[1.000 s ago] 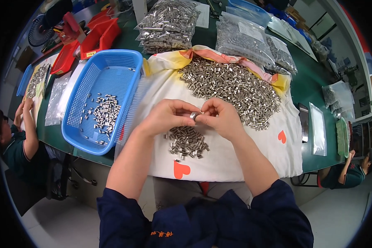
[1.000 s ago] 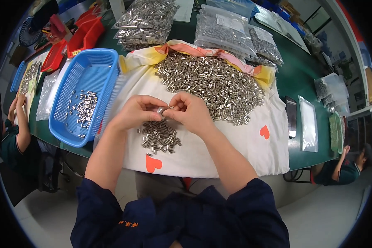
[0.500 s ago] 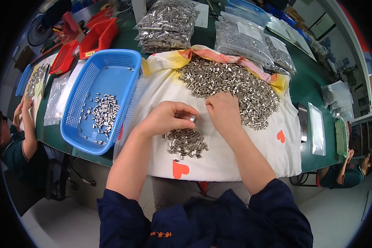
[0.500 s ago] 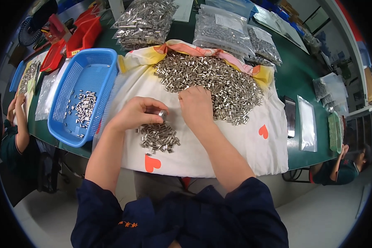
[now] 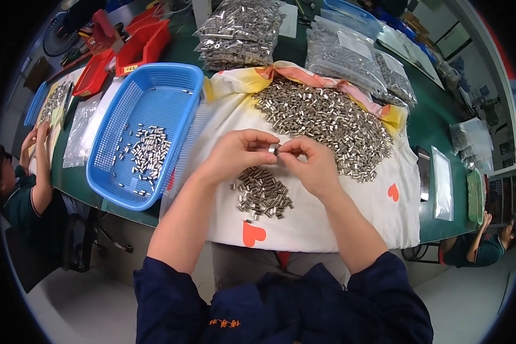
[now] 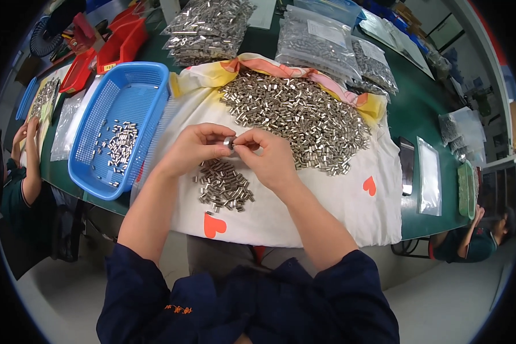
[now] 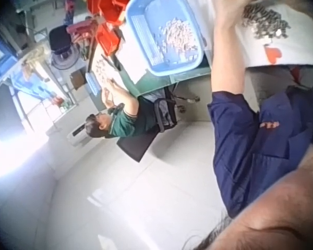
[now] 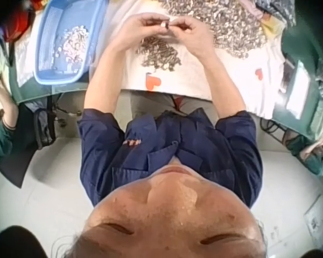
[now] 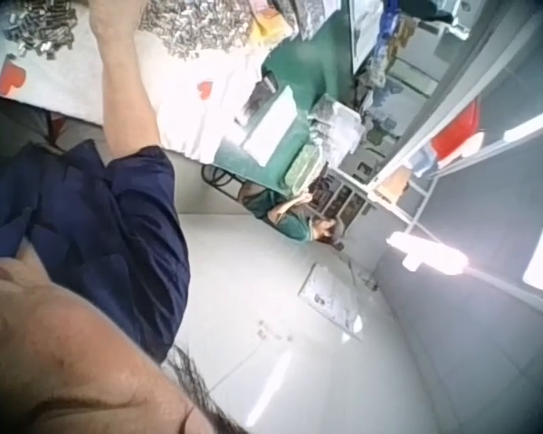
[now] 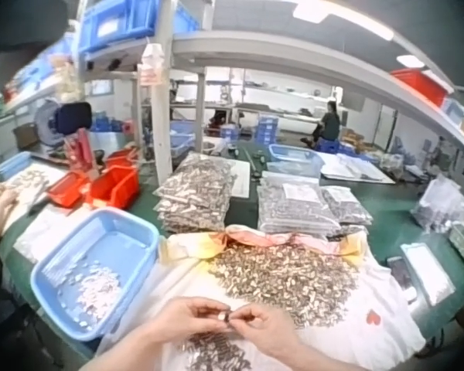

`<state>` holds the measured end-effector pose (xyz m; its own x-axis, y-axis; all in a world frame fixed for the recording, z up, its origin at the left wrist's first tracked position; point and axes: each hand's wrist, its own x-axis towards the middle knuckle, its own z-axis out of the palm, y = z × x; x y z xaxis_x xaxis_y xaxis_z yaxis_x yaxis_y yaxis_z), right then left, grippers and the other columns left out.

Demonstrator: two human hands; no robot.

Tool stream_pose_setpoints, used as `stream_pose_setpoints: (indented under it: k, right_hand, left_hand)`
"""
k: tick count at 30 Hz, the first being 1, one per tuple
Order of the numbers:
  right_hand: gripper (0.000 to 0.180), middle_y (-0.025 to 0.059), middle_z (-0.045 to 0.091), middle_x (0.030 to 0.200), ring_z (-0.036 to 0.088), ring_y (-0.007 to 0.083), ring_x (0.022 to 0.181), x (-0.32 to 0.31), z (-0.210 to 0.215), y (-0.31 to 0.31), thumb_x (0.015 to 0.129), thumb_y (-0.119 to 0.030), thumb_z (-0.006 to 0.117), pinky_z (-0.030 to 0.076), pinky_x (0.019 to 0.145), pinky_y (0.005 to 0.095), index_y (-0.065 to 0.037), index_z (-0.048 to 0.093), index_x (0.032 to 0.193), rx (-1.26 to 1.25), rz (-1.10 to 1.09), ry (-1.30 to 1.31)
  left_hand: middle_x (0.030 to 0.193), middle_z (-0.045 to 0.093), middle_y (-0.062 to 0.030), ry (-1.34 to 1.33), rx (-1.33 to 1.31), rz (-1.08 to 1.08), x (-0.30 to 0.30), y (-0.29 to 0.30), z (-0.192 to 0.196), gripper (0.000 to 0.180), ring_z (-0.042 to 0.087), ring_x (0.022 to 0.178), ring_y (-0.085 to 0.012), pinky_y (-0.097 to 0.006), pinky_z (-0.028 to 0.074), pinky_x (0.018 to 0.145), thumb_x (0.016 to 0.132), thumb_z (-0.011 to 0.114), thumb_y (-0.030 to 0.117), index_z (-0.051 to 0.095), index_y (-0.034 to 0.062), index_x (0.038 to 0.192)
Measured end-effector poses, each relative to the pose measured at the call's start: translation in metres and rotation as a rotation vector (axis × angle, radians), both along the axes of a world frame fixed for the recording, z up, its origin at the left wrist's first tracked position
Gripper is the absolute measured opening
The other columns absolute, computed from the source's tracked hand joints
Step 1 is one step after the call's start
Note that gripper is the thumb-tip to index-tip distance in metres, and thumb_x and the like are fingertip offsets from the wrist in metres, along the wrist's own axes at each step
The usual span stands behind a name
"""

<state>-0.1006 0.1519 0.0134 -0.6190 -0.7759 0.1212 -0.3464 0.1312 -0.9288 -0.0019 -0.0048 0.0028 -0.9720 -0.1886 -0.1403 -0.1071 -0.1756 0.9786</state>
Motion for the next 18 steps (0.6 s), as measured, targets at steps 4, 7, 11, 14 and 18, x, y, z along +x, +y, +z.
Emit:
stream_pose_setpoints:
  k: [4, 7, 11, 14, 18]
  right_hand:
    - [0.006, 0.0075, 0.06, 0.073, 0.058, 0.0211, 0.07, 0.006, 0.002, 0.003, 0.071, -0.005, 0.062, 0.045, 0.062, 0.0308, -0.004, 0.06, 0.076, 0.004, -0.054, 0.456]
    - [0.006, 0.0084, 0.058, 0.071, 0.056, 0.0254, 0.068, 0.012, 0.002, 0.002, 0.069, -0.005, 0.063, 0.045, 0.061, 0.0341, -0.004, 0.058, 0.072, -0.003, -0.114, 0.634]
    - [0.008, 0.0077, 0.06, 0.073, 0.058, 0.0209, 0.068, 0.007, 0.004, 0.004, 0.07, -0.008, 0.064, 0.045, 0.061, 0.0304, -0.003, 0.06, 0.075, 0.011, -0.079, 0.433]
    - [0.01, 0.0074, 0.061, 0.074, 0.059, 0.0178, 0.067, 0.001, 0.008, 0.004, 0.071, -0.008, 0.065, 0.046, 0.062, 0.0275, -0.002, 0.061, 0.078, 0.052, -0.005, 0.167]
    - [0.011, 0.0072, 0.061, 0.072, 0.06, 0.0162, 0.066, -0.01, 0.014, 0.009, 0.071, -0.008, 0.065, 0.046, 0.063, 0.0258, -0.002, 0.061, 0.08, 0.095, 0.084, 0.149]
  left_hand:
    - [0.086, 0.063, -0.0065, 0.07, -0.129, -0.012, -0.01, 0.006, -0.009, 0.031, 0.058, 0.079, -0.0084, -0.021, 0.048, 0.07, 0.073, 0.068, 0.005, 0.059, -0.0041, 0.102]
    - [0.087, 0.063, -0.0072, 0.063, -0.055, 0.008, -0.005, 0.007, -0.008, 0.03, 0.058, 0.078, -0.0086, -0.022, 0.048, 0.069, 0.073, 0.068, 0.004, 0.059, -0.0044, 0.101]
    - [0.089, 0.063, -0.0076, 0.061, -0.045, 0.008, -0.003, 0.007, -0.004, 0.03, 0.059, 0.078, -0.0088, -0.022, 0.048, 0.069, 0.074, 0.068, 0.003, 0.059, -0.0042, 0.102]
    - [0.09, 0.063, -0.0072, 0.05, -0.004, -0.036, 0.001, 0.004, -0.003, 0.031, 0.059, 0.078, -0.0087, -0.021, 0.048, 0.069, 0.074, 0.067, 0.002, 0.059, -0.0039, 0.103]
    - [0.088, 0.062, -0.006, 0.021, 0.039, -0.123, -0.003, 0.003, 0.0, 0.032, 0.058, 0.079, -0.0081, -0.02, 0.048, 0.07, 0.073, 0.067, 0.001, 0.058, -0.0037, 0.104]
